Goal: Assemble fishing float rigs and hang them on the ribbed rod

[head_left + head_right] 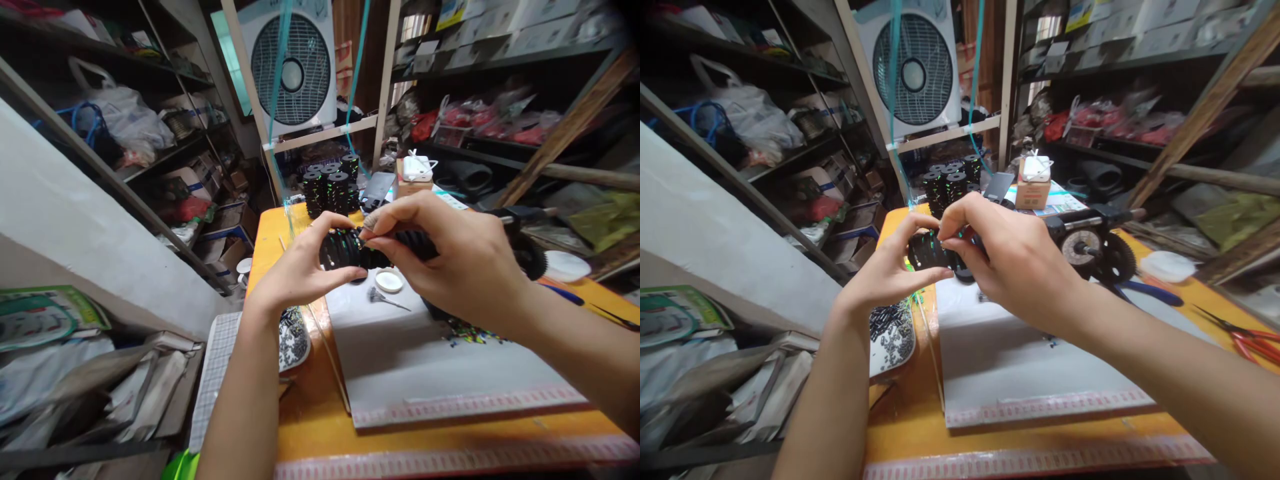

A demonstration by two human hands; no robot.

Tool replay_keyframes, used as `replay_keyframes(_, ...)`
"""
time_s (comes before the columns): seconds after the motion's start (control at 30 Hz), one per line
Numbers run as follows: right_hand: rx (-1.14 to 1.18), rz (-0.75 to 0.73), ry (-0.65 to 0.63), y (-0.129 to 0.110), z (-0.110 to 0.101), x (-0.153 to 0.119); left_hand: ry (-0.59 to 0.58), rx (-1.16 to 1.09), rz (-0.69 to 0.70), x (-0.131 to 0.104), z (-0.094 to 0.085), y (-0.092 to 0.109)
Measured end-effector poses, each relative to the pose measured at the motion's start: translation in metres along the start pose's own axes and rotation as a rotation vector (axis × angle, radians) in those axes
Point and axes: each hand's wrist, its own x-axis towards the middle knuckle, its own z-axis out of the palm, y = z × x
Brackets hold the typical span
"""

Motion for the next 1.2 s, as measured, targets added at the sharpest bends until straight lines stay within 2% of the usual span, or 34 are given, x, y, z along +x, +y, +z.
replay_keyframes(0.33,-0.054,-0.072,-0.031,0.0059,0.0061,-0.0018,-0.002,-0.002,0.008,-0.0001,0.0007,-0.0015)
replay_keyframes(0.57,-0.064,-0.139,-0.107,0.0059,-0.0004,0.0014,-0.003,-0.017,0.059,-0.0008,0.0003,-0.0084)
replay_keyframes(0.77,-0.078,-0.187,-0.104,0.0054,-0.0008,0.0014,-0.003,-0.001,0.047,-0.0002,0.0005,-0.0095)
replay_keyframes(1.0,-0.07,-0.13,-0.063,0.004,0.0042,-0.0047,-0.004,0.007,0.031,-0.0004,0.0003,-0.0081)
replay_keyframes(1.2,-0.038,-0.02,-0.119,0.0027,-0.0001,-0.0022,-0.004,0.01,0.014,-0.0007,0.0004,-0.0065)
